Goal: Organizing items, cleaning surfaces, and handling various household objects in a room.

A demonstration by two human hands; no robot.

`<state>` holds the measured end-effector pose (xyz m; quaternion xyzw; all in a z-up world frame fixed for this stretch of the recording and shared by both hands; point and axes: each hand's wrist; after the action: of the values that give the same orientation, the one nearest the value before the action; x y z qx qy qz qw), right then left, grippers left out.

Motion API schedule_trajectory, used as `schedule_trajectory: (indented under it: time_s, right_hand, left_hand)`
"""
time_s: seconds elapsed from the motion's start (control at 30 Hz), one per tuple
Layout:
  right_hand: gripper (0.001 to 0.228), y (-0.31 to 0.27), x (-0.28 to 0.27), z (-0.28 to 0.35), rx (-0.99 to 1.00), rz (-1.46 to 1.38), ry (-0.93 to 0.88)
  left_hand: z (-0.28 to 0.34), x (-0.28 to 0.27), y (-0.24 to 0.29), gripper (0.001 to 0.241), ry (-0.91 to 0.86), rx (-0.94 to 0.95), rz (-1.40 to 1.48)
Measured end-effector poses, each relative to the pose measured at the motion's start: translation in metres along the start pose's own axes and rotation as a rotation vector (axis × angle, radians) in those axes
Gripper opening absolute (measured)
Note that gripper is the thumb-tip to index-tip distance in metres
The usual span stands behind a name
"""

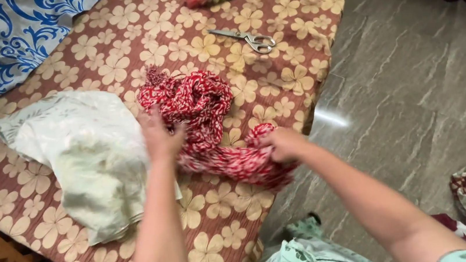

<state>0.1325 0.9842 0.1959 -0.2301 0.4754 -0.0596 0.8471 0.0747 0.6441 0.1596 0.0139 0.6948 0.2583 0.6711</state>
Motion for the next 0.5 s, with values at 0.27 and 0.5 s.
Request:
schedule_trajectory:
  time_s: [0.27, 0.5]
  right_hand:
    - [0.032, 0.138, -0.113, 0.008, -0.16, -1.005, 0.395]
    - [0.042, 0.141, -0.168, -0.06, -0.163, -1.189, 0.402]
  left_hand:
    - [-0.019, 0.142, 0.103, 0.086, -0.162, -0.199, -0.12]
    - [0.002, 0.144, 0.299, 0.045, -0.53, -0.302, 1.652]
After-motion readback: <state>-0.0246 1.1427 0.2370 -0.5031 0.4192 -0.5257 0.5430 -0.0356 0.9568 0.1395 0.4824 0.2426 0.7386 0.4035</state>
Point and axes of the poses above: each hand's wrist, its own z-axis away from the middle knuckle, its own x-axis out of the palm, y = z × x, and after that the axes turned 10 degrees about -z, right-handed
